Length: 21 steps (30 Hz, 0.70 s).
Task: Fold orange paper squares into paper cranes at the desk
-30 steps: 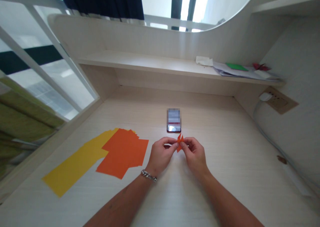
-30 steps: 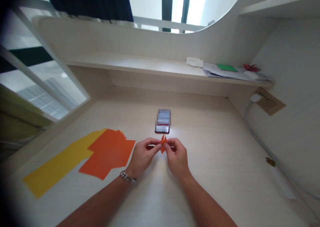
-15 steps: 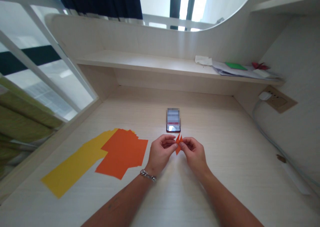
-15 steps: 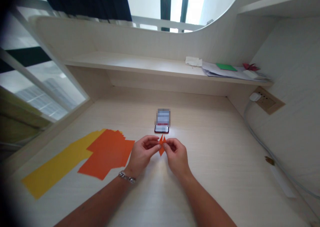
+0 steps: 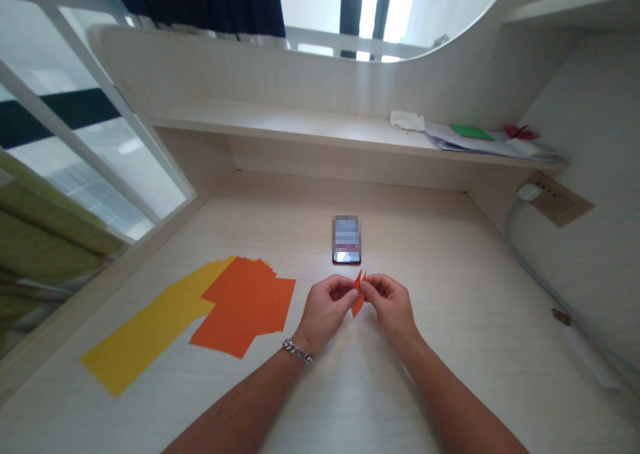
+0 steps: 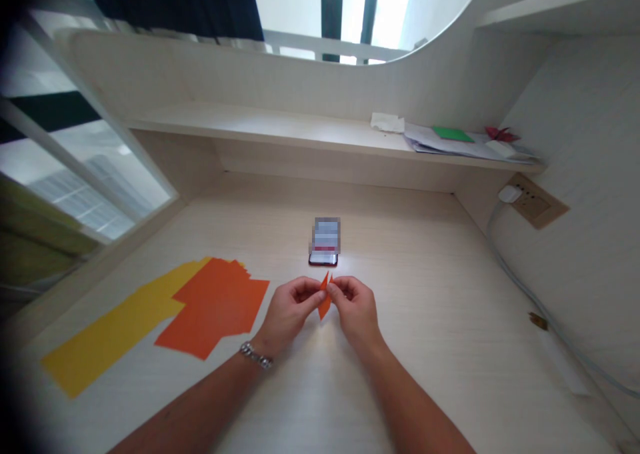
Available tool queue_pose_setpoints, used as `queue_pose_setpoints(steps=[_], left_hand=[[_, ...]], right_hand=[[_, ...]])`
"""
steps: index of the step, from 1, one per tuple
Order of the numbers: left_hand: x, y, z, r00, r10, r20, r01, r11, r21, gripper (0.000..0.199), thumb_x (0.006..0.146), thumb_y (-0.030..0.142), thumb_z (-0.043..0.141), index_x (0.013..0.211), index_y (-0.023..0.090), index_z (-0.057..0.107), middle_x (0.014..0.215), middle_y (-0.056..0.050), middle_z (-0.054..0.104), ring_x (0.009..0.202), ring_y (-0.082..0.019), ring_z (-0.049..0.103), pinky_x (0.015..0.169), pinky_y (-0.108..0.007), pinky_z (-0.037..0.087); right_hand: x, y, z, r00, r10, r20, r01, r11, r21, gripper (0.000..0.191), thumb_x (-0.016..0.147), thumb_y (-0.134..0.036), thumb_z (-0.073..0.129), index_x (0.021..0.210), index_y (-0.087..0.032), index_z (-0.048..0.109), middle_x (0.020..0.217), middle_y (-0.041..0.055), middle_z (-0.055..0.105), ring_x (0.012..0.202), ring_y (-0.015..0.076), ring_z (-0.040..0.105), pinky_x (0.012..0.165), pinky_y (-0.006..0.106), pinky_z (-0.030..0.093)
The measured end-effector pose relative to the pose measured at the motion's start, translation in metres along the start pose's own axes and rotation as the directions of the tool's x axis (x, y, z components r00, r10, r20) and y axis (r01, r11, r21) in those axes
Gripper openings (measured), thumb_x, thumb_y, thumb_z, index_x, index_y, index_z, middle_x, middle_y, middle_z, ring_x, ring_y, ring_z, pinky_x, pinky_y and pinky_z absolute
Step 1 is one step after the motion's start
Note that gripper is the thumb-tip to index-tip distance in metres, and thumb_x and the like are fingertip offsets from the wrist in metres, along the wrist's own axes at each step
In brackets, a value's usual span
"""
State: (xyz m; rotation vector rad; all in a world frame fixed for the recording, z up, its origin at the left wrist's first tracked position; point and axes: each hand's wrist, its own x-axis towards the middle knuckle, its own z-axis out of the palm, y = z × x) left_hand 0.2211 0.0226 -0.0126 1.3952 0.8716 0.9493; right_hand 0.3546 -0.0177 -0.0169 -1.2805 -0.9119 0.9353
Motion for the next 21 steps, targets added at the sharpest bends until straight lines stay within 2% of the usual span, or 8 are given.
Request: queue_pose_setpoints(steps=[4, 12, 17, 21], left_hand=[[0.0004, -0.0032, 0.0002, 1.0, -0.005, 0.026, 0.006, 1.0, -0.026, 0.019, 0.073, 0.029, 0.068, 0.085, 0.013, 0.068, 0.086, -0.009, 0.071, 0.077, -0.019, 0.067, 0.072, -0.03, 0.053], [0.0002, -0.0037, -0.0011, 0.998, -0.036, 0.05, 0.037, 0.999, -0.017, 0.022, 0.073, 0.032, 0.069, 0.081, 0.012, 0.068, 0.082, -0.009, 0.072, 0.073, -0.019, 0.066, 0.068, -0.028, 0.052], [-0.0009, -0.0031, 0.0008, 0.995, -0.049, 0.083, 0.052, 0.998, -0.032, 0.018, 0.072, 0.029, 0.069, 0.079, 0.013, 0.068, 0.08, -0.009, 0.071, 0.072, -0.018, 0.065, 0.067, -0.028, 0.051], [-0.001, -0.002, 0.0009, 0.991, -0.071, 0.111, 0.077, 0.996, -0.048, 0.016, 0.071, 0.027, 0.069, 0.078, 0.012, 0.068, 0.077, -0.008, 0.071, 0.069, -0.017, 0.065, 0.065, -0.028, 0.051]], right_hand=[[-0.0011, -0.001, 0.0007, 1.0, -0.003, -0.005, 0.002, 1.0, -0.024, 0.02, 0.07, -0.035, 0.071, 0.074, -0.016, 0.068, 0.07, 0.0036, 0.068, 0.064, 0.0168, 0.061, 0.063, 0.029, 0.049], [0.0002, 0.0009, 0.0016, 0.999, 0.033, 0.033, -0.036, 0.995, 0.091, 0.021, 0.067, -0.034, 0.073, 0.076, -0.016, 0.068, 0.072, 0.0039, 0.069, 0.066, 0.0172, 0.062, 0.065, 0.03, 0.051], [0.0006, -0.0017, -0.0023, 0.999, 0.039, -0.004, -0.039, 0.998, 0.055, 0.016, 0.067, -0.03, 0.073, 0.07, -0.015, 0.067, 0.066, 0.0023, 0.067, 0.062, 0.0147, 0.059, 0.061, 0.027, 0.048], [0.0009, -0.0063, -0.0051, 0.996, 0.078, 0.033, -0.082, 0.99, 0.113, 0.016, 0.065, -0.029, 0.075, 0.068, -0.015, 0.068, 0.065, 0.0021, 0.067, 0.059, 0.0142, 0.059, 0.06, 0.027, 0.047]])
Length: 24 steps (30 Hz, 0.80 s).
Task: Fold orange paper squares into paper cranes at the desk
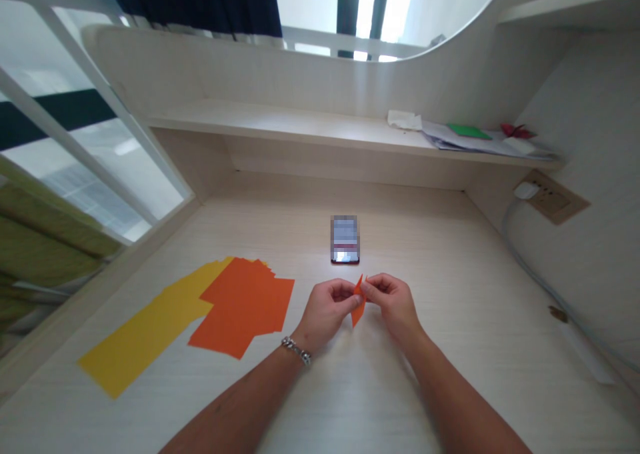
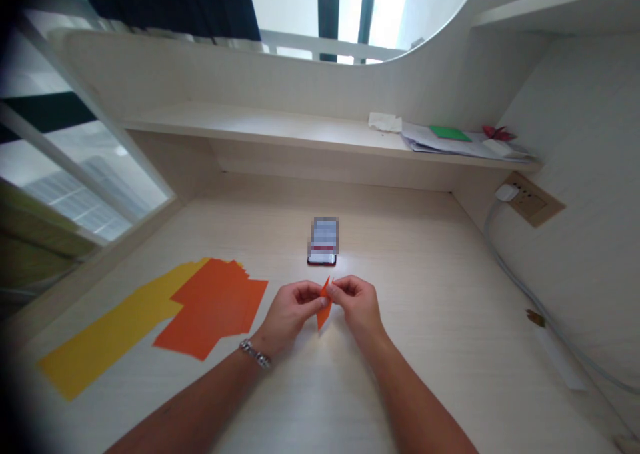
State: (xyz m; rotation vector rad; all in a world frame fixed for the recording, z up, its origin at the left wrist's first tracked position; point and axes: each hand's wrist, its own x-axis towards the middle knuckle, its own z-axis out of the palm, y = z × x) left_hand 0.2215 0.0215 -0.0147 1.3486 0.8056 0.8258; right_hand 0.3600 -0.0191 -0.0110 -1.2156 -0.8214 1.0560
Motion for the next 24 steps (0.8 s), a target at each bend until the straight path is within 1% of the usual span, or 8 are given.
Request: queue_pose_setpoints(steps=[3, 7, 11, 15, 17, 19, 21, 24], left_hand=[[0.0, 0.001, 0.0, 1.0, -0.014, 0.017, 0.014, 1.0, -0.009, 0.015, 0.071, 0.026, 0.069, 0.078, 0.012, 0.068, 0.079, -0.009, 0.071, 0.07, -0.017, 0.064, 0.066, -0.028, 0.05], [0.001, 0.001, 0.001, 0.999, -0.044, 0.029, 0.045, 0.999, -0.026, 0.016, 0.069, 0.025, 0.071, 0.077, 0.011, 0.068, 0.076, -0.008, 0.07, 0.068, -0.016, 0.062, 0.065, -0.028, 0.049], [0.001, 0.003, 0.002, 0.996, -0.075, 0.047, 0.078, 0.995, -0.06, 0.016, 0.068, 0.024, 0.072, 0.077, 0.011, 0.068, 0.076, -0.008, 0.07, 0.069, -0.016, 0.062, 0.066, -0.027, 0.048], [0.0, 0.002, 0.002, 0.993, -0.094, 0.07, 0.099, 0.992, -0.075, 0.015, 0.067, 0.023, 0.072, 0.076, 0.011, 0.068, 0.073, -0.007, 0.069, 0.066, -0.015, 0.06, 0.064, -0.025, 0.047], [0.0, 0.001, 0.002, 0.993, -0.093, 0.074, 0.099, 0.992, -0.077, 0.015, 0.068, 0.023, 0.072, 0.076, 0.011, 0.068, 0.074, -0.007, 0.069, 0.066, -0.015, 0.06, 0.064, -0.026, 0.047], [0.0, 0.0, 0.001, 0.993, -0.091, 0.073, 0.096, 0.993, -0.072, 0.017, 0.069, 0.024, 0.072, 0.078, 0.011, 0.068, 0.076, -0.008, 0.069, 0.068, -0.015, 0.06, 0.065, -0.026, 0.047], [0.0, -0.001, 0.001, 0.993, -0.089, 0.074, 0.094, 0.993, -0.065, 0.019, 0.069, 0.026, 0.072, 0.079, 0.01, 0.069, 0.077, -0.008, 0.069, 0.068, -0.016, 0.061, 0.066, -0.027, 0.047], [0.0, -0.002, 0.0, 0.993, -0.079, 0.09, 0.084, 0.995, -0.055, 0.022, 0.071, 0.03, 0.071, 0.081, 0.01, 0.069, 0.079, -0.009, 0.07, 0.071, -0.016, 0.061, 0.067, -0.027, 0.047]], right_hand=[[0.0, -0.002, -0.001, 0.999, 0.028, 0.024, -0.029, 0.999, 0.044, 0.017, 0.065, -0.03, 0.075, 0.071, -0.015, 0.069, 0.066, 0.0025, 0.068, 0.06, 0.0146, 0.06, 0.06, 0.028, 0.049], [0.001, -0.002, -0.003, 1.0, 0.028, 0.008, -0.029, 0.999, 0.046, 0.016, 0.063, -0.027, 0.076, 0.068, -0.014, 0.068, 0.064, 0.0023, 0.068, 0.058, 0.0132, 0.059, 0.06, 0.026, 0.048], [0.001, -0.003, -0.004, 0.998, 0.059, 0.038, -0.062, 0.996, 0.066, 0.018, 0.064, -0.03, 0.076, 0.071, -0.015, 0.069, 0.065, 0.0025, 0.068, 0.059, 0.0137, 0.06, 0.06, 0.027, 0.05], [0.001, -0.005, -0.005, 0.999, 0.028, 0.017, -0.029, 0.999, 0.035, 0.019, 0.066, -0.032, 0.075, 0.068, -0.015, 0.067, 0.063, 0.0022, 0.067, 0.059, 0.0134, 0.059, 0.06, 0.027, 0.05], [0.001, -0.006, -0.006, 0.999, 0.03, 0.022, -0.031, 0.999, 0.037, 0.02, 0.066, -0.033, 0.074, 0.069, -0.015, 0.066, 0.064, 0.0019, 0.066, 0.059, 0.0135, 0.059, 0.06, 0.028, 0.05], [0.002, -0.005, -0.008, 0.996, 0.05, 0.068, -0.053, 0.998, 0.035, 0.021, 0.065, -0.033, 0.075, 0.075, -0.016, 0.067, 0.069, 0.002, 0.067, 0.062, 0.0145, 0.06, 0.061, 0.028, 0.05], [0.002, -0.004, -0.01, 0.989, 0.051, 0.137, -0.05, 0.999, -0.015, 0.024, 0.063, -0.031, 0.077, 0.08, -0.016, 0.068, 0.073, 0.0029, 0.068, 0.066, 0.0158, 0.061, 0.064, 0.029, 0.05], [0.003, -0.001, -0.013, 0.979, 0.04, 0.198, -0.019, 0.994, -0.11, 0.019, 0.064, -0.028, 0.076, 0.077, -0.015, 0.07, 0.074, 0.0042, 0.068, 0.069, 0.0168, 0.061, 0.067, 0.029, 0.049]])
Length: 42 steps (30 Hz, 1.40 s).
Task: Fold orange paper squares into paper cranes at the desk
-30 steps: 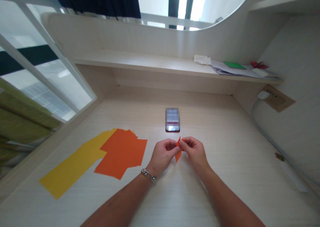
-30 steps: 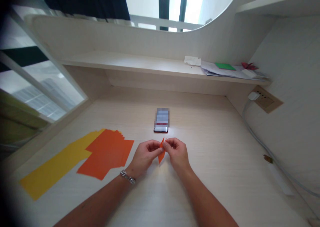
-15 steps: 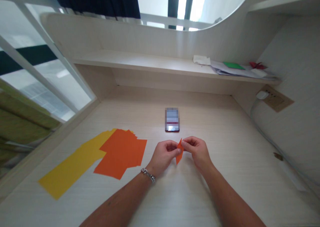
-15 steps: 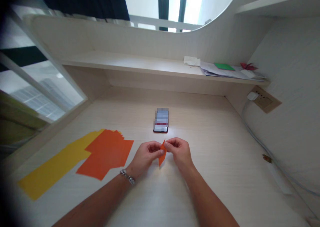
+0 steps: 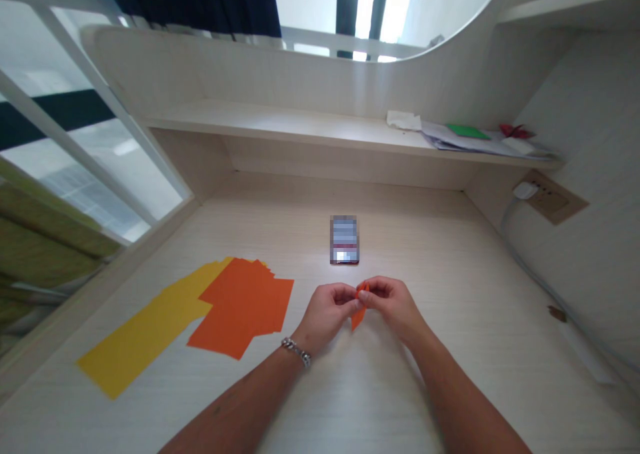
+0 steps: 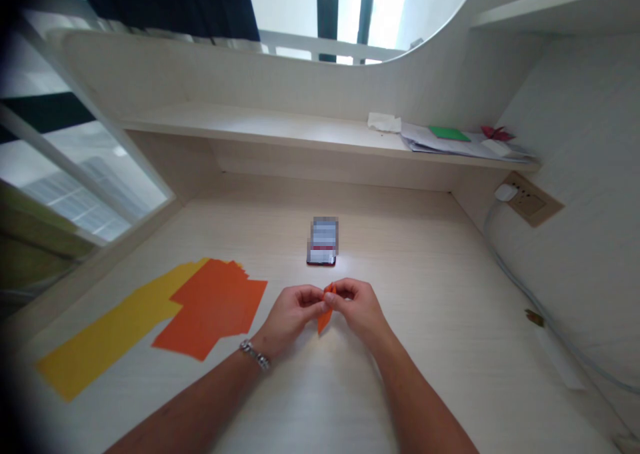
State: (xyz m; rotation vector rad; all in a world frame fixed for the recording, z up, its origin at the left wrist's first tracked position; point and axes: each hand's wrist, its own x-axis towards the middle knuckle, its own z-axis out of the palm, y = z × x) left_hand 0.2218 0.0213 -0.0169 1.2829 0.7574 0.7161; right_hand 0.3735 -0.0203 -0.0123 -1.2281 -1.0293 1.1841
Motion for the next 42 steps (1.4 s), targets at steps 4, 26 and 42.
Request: queue_pose_setpoints(steps=[4, 26, 42], left_hand=[[0.0, -0.002, -0.001, 1.0, 0.023, 0.009, -0.024, 0.999, 0.045, 0.025, 0.073, 0.034, 0.069, 0.084, 0.011, 0.07, 0.084, -0.01, 0.071, 0.075, -0.018, 0.063, 0.07, -0.029, 0.048], [-0.001, -0.002, -0.002, 0.998, 0.007, 0.067, -0.015, 0.993, 0.118, 0.023, 0.075, 0.034, 0.065, 0.082, 0.012, 0.071, 0.081, -0.008, 0.07, 0.072, -0.017, 0.061, 0.066, -0.027, 0.046], [0.003, 0.004, -0.004, 0.993, -0.014, -0.114, 0.011, 1.0, -0.024, 0.019, 0.069, 0.031, 0.07, 0.069, 0.012, 0.07, 0.066, -0.006, 0.067, 0.06, -0.015, 0.058, 0.059, -0.025, 0.045]], right_hand=[[0.0, 0.002, 0.0, 0.999, 0.026, -0.028, -0.026, 1.0, -0.012, 0.017, 0.064, -0.027, 0.076, 0.075, -0.015, 0.071, 0.072, 0.0045, 0.069, 0.067, 0.017, 0.061, 0.064, 0.028, 0.048], [0.0, 0.0, 0.003, 0.988, 0.031, -0.151, -0.041, 0.997, -0.062, 0.018, 0.06, -0.03, 0.077, 0.061, -0.014, 0.067, 0.058, 0.0014, 0.064, 0.054, 0.013, 0.056, 0.055, 0.025, 0.044], [0.0, 0.005, 0.012, 0.987, 0.156, -0.035, -0.156, 0.988, 0.004, 0.04, 0.072, -0.055, 0.063, 0.078, -0.016, 0.065, 0.069, 0.0038, 0.067, 0.061, 0.0162, 0.062, 0.053, 0.025, 0.048]])
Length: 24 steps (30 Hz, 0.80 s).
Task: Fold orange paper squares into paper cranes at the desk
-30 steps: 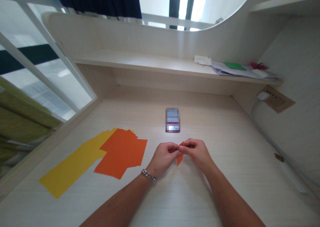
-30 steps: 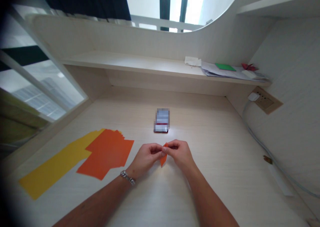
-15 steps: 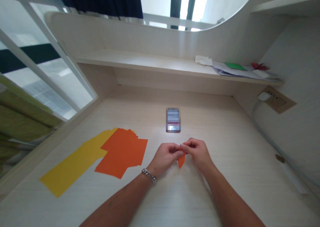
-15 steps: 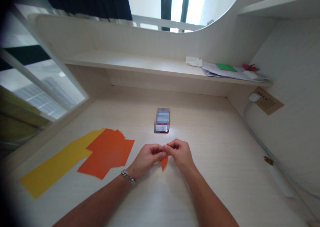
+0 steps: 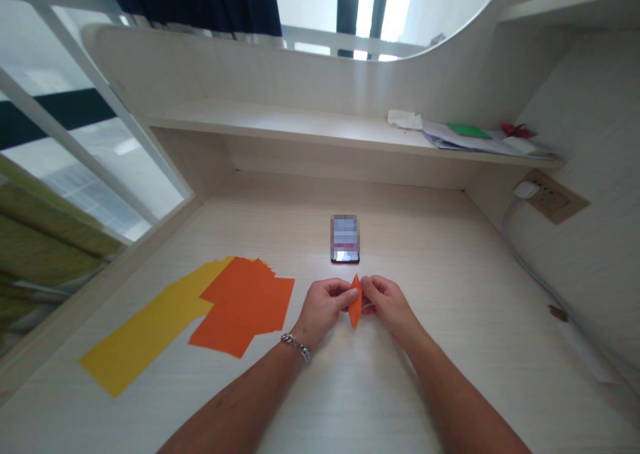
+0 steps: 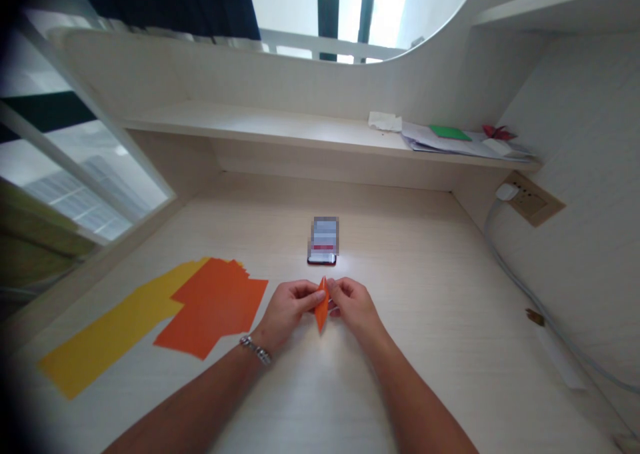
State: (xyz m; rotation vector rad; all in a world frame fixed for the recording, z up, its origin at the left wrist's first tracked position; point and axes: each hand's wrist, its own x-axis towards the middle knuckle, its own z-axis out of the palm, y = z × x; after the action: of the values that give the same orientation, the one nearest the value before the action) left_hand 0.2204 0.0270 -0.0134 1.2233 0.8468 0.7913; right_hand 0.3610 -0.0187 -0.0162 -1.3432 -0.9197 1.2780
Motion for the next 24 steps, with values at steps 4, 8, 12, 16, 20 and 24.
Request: queue_pose_setpoints(steps=[4, 8, 12, 16, 20, 24], left_hand=[[0.002, 0.002, -0.003, 0.991, 0.068, -0.119, -0.061, 0.996, 0.068, 0.023, 0.069, 0.035, 0.069, 0.067, 0.012, 0.068, 0.06, -0.003, 0.064, 0.055, -0.013, 0.055, 0.054, -0.023, 0.042], [0.002, 0.0, -0.004, 0.987, 0.097, -0.127, -0.085, 0.992, 0.093, 0.025, 0.071, 0.036, 0.067, 0.072, 0.012, 0.069, 0.066, -0.005, 0.067, 0.06, -0.014, 0.058, 0.058, -0.024, 0.045], [0.002, 0.001, -0.004, 0.98, 0.11, -0.164, -0.095, 0.991, 0.095, 0.023, 0.069, 0.035, 0.069, 0.073, 0.012, 0.07, 0.066, -0.004, 0.067, 0.06, -0.014, 0.058, 0.057, -0.024, 0.044], [0.002, 0.001, -0.002, 0.981, 0.095, -0.17, -0.085, 0.994, 0.065, 0.023, 0.069, 0.034, 0.07, 0.074, 0.012, 0.069, 0.066, -0.004, 0.067, 0.06, -0.014, 0.057, 0.056, -0.023, 0.044], [0.004, -0.005, -0.003, 0.981, 0.075, -0.18, -0.074, 0.997, 0.012, 0.025, 0.068, 0.036, 0.071, 0.077, 0.012, 0.069, 0.07, -0.006, 0.069, 0.062, -0.015, 0.06, 0.057, -0.025, 0.045], [0.007, -0.007, -0.007, 0.977, 0.077, -0.199, -0.083, 0.996, -0.019, 0.027, 0.068, 0.036, 0.071, 0.081, 0.012, 0.068, 0.072, -0.006, 0.069, 0.061, -0.014, 0.06, 0.057, -0.024, 0.046]], right_hand=[[0.001, 0.007, 0.003, 0.999, -0.025, 0.022, 0.026, 0.998, -0.058, 0.031, 0.066, -0.045, 0.073, 0.071, -0.016, 0.063, 0.062, 0.0013, 0.065, 0.053, 0.013, 0.057, 0.051, 0.024, 0.045], [0.0, 0.009, 0.007, 0.996, -0.08, -0.035, 0.077, 0.995, -0.066, 0.029, 0.066, -0.042, 0.073, 0.066, -0.016, 0.061, 0.058, 0.0004, 0.064, 0.05, 0.0123, 0.055, 0.051, 0.024, 0.043], [-0.001, 0.008, 0.011, 0.999, -0.035, 0.009, 0.034, 0.999, 0.026, 0.03, 0.064, -0.041, 0.075, 0.071, -0.016, 0.062, 0.062, 0.0014, 0.066, 0.054, 0.0139, 0.058, 0.054, 0.026, 0.046], [-0.002, 0.007, 0.013, 0.999, -0.031, 0.017, 0.031, 0.999, 0.013, 0.028, 0.062, -0.038, 0.076, 0.068, -0.016, 0.059, 0.057, 0.0013, 0.064, 0.05, 0.0126, 0.056, 0.05, 0.024, 0.044], [-0.002, 0.005, 0.017, 0.999, -0.039, -0.012, 0.039, 0.999, 0.018, 0.029, 0.061, -0.039, 0.077, 0.069, -0.016, 0.059, 0.055, 0.0004, 0.063, 0.048, 0.0123, 0.056, 0.049, 0.024, 0.044], [-0.003, 0.001, 0.015, 1.0, 0.001, 0.032, -0.003, 0.999, 0.046, 0.031, 0.059, -0.039, 0.077, 0.073, -0.016, 0.061, 0.057, 0.0002, 0.063, 0.049, 0.0124, 0.057, 0.051, 0.025, 0.046]])
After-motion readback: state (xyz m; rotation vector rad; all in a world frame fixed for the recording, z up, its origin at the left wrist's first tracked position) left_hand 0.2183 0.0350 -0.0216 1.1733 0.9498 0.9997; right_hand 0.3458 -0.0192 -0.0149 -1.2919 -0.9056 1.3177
